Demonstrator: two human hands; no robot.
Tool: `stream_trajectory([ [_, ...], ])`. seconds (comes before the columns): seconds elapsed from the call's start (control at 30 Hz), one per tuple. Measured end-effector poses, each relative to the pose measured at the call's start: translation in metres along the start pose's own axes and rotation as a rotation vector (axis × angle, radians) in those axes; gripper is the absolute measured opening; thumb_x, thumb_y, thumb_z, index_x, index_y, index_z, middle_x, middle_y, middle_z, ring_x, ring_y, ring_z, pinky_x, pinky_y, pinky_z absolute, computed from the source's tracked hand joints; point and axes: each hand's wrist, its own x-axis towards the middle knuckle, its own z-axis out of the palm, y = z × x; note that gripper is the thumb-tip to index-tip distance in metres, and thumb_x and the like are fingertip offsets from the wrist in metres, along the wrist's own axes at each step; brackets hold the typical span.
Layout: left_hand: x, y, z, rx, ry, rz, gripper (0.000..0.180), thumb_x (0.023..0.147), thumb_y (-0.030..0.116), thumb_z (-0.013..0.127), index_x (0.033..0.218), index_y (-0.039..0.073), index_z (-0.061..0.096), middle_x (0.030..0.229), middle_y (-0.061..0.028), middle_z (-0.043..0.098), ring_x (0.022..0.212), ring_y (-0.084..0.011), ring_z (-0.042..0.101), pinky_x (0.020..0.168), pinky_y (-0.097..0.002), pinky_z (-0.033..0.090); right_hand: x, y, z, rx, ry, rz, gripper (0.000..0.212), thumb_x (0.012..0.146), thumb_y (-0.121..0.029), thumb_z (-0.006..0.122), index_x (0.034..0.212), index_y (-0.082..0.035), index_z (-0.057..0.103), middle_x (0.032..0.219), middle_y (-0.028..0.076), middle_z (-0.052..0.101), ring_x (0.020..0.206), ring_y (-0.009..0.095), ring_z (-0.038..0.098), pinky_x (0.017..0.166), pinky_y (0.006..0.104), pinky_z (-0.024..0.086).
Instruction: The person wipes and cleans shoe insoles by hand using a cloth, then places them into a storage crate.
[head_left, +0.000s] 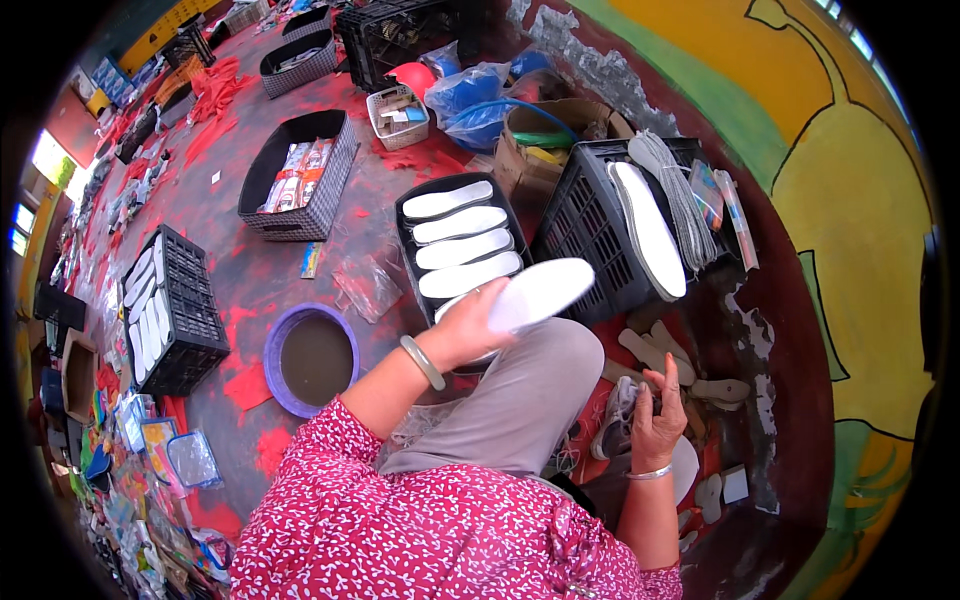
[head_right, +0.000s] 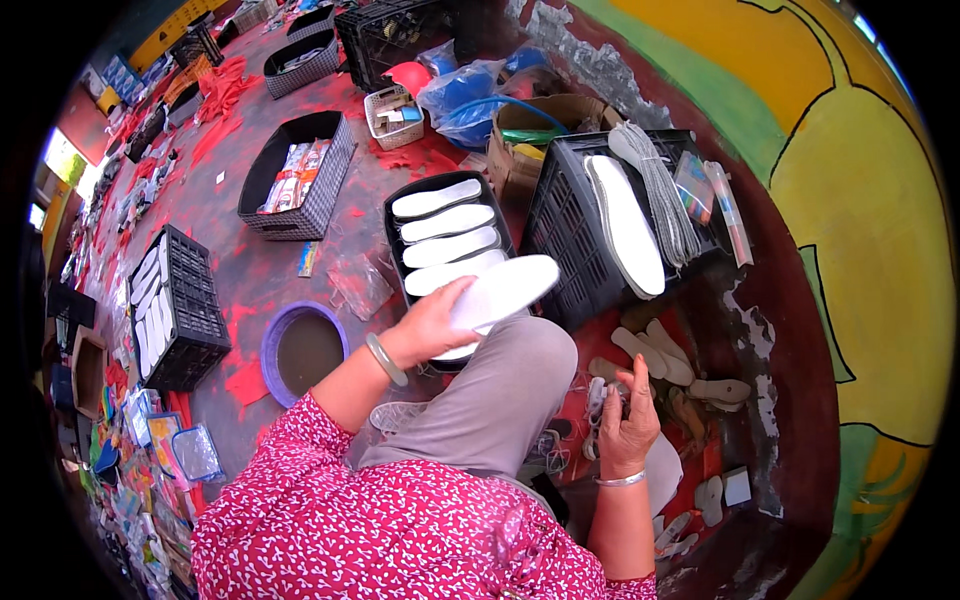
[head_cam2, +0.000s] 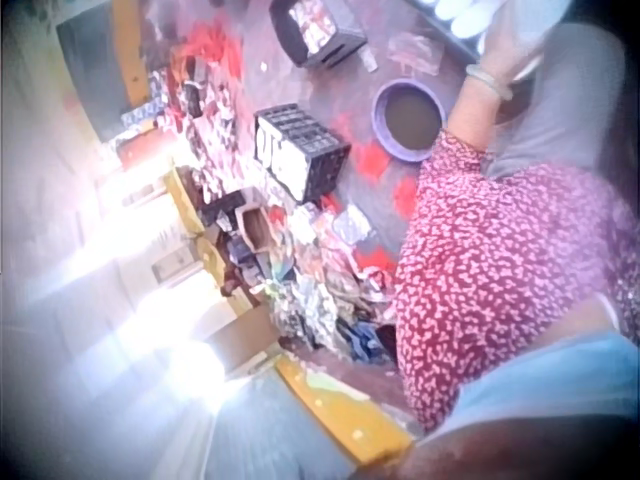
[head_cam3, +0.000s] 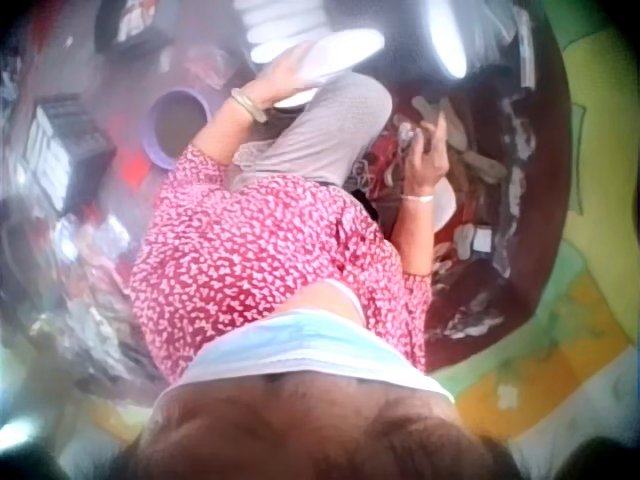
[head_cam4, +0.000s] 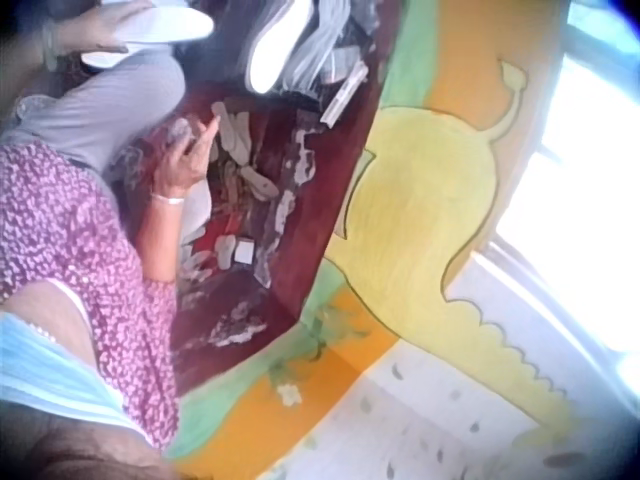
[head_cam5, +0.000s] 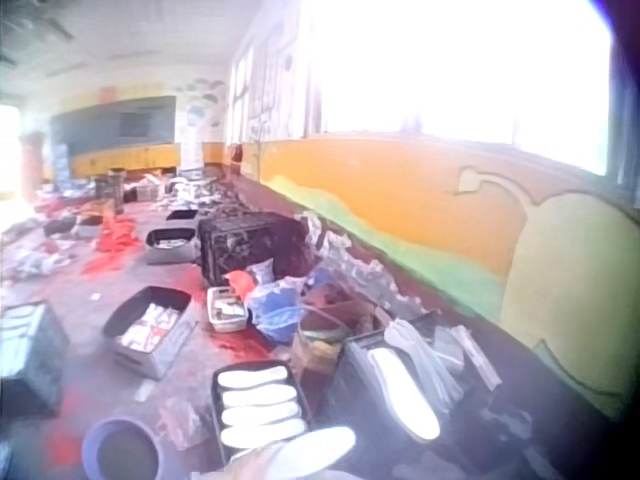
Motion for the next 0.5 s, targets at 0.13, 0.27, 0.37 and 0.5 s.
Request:
stream_trajectory([
  [0.13, 0.048, -0.083, -0.033, 0.286, 0.244, -0.125, 0.076, 0.065, 0.018, 0.076, 0.13, -0.001, 0.041, 0.119, -0.025, 0.054, 0.112, -0.0401, 0.051, 0.098, -0.0415, 0.041, 0.001, 0.008, 0.008, 0.038, -0.05, 0.115, 0.055, 0.081, 0.002, 0.059, 0.135, -0.003, 0.047, 0.098, 0.011, 0.066, 0.083, 0.02, 0.064, 0.074, 0.0284, 0.05],
  [0.27, 0.102, -0.128, -0.063, 0.525, 0.283, -0.358, 0.068, 0.068, 0.015, 0.073, 0.128, 0.002, 0.045, 0.118, -0.0218, 0.055, 0.114, -0.0365, 0.052, 0.096, -0.0431, 0.043, 0.008, 0.006, 0.016, 0.008, -0.111, 0.08, 0.051, 0.082, -0.001, 0.06, 0.132, -0.004, 0.049, 0.089, 0.011, 0.066, 0.076, 0.022, 0.063, 0.07, 0.0295, 0.049],
  [0.37, 0.138, -0.155, -0.066, 0.573, 0.265, -0.392, 0.068, 0.068, 0.016, 0.073, 0.129, 0.005, 0.046, 0.119, -0.0198, 0.056, 0.114, -0.0344, 0.052, 0.098, -0.042, 0.04, 0.014, 0.007, 0.02, -0.039, -0.16, 0.055, 0.051, 0.081, -0.001, 0.061, 0.131, -0.004, 0.05, 0.088, 0.011, 0.065, 0.074, 0.023, 0.062, 0.069, 0.0304, 0.05],
  [0.5, 0.166, -0.182, -0.05, 0.659, 0.092, -0.476, 0.069, 0.069, 0.018, 0.074, 0.131, 0.012, 0.046, 0.122, -0.0143, 0.056, 0.119, -0.031, 0.051, 0.105, -0.0428, 0.033, 0.017, 0.008, 0.024, -0.051, -0.231, 0.067, 0.049, 0.08, -0.002, 0.062, 0.128, -0.004, 0.053, 0.09, 0.014, 0.066, 0.077, 0.024, 0.065, 0.07, 0.0314, 0.051],
])
